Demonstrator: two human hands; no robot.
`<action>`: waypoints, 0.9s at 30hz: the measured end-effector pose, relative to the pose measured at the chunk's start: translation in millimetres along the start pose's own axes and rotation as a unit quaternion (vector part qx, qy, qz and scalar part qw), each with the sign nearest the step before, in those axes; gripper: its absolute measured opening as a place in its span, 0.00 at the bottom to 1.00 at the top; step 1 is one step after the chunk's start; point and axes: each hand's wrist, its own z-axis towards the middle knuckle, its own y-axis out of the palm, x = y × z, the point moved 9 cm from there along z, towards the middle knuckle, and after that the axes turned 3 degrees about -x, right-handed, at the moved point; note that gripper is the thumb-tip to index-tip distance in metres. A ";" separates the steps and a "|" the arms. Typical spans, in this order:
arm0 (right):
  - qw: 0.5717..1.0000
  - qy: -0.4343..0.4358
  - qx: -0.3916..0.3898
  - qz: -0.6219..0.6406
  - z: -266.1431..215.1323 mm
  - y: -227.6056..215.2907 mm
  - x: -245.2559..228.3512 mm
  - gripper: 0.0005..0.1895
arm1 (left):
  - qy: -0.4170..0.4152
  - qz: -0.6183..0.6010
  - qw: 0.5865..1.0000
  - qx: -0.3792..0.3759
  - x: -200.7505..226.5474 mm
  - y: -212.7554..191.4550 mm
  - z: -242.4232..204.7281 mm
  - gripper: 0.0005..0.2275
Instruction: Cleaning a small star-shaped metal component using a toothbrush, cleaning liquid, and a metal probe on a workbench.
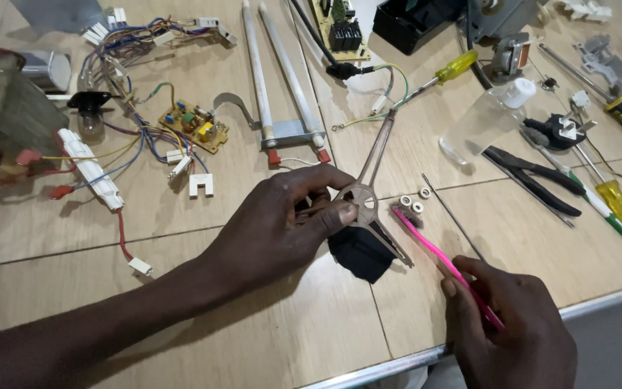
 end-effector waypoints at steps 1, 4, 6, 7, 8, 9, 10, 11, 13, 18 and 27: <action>1.000 0.007 0.007 -0.001 -0.6 -0.9 0.0 0.15 | -0.004 -0.011 1.000 0.000 -0.4 0.1 -0.3 0.09; 1.000 0.021 0.012 0.000 -2.1 -0.8 2.7 0.14 | -0.014 -0.015 1.000 0.002 -0.5 -0.2 -0.5 0.09; 1.000 0.028 0.010 0.002 -1.6 -1.0 4.3 0.14 | -0.020 -0.009 1.000 0.003 -0.3 -0.8 -0.2 0.09; 0.999 0.039 -0.006 -0.006 -0.8 1.0 5.8 0.14 | -0.028 -0.005 1.000 0.000 -1.2 -0.5 0.0 0.09; 0.998 0.051 -0.023 -0.014 -0.2 3.0 7.5 0.15 | -0.036 -0.002 0.999 -0.003 -2.1 -0.1 0.2 0.09; 0.998 0.051 -0.023 -0.014 -0.4 4.1 6.9 0.15 | -0.036 -0.002 0.999 -0.003 -0.6 -0.6 0.5 0.09; 0.998 0.057 -0.016 -0.023 -1.2 4.0 7.1 0.14 | -0.033 0.003 0.999 -0.018 1.3 1.8 0.4 0.10; 0.998 0.062 -0.009 -0.032 -2.0 4.0 7.5 0.13 | -0.030 0.007 0.999 -0.034 3.0 4.3 0.3 0.12; 0.996 0.079 -0.017 -0.027 -2.4 3.9 6.5 0.15 | -0.079 0.034 0.995 -0.056 4.6 8.3 -1.1 0.12; 0.997 0.071 0.004 -0.024 -6.9 4.7 5.9 0.13 | -0.233 0.096 0.962 -0.105 -10.9 16.2 -14.1 0.09; 0.999 0.051 0.000 0.013 0.5 -1.1 -8.8 0.12 | -0.086 0.255 0.958 -0.099 -9.1 27.3 -17.4 0.05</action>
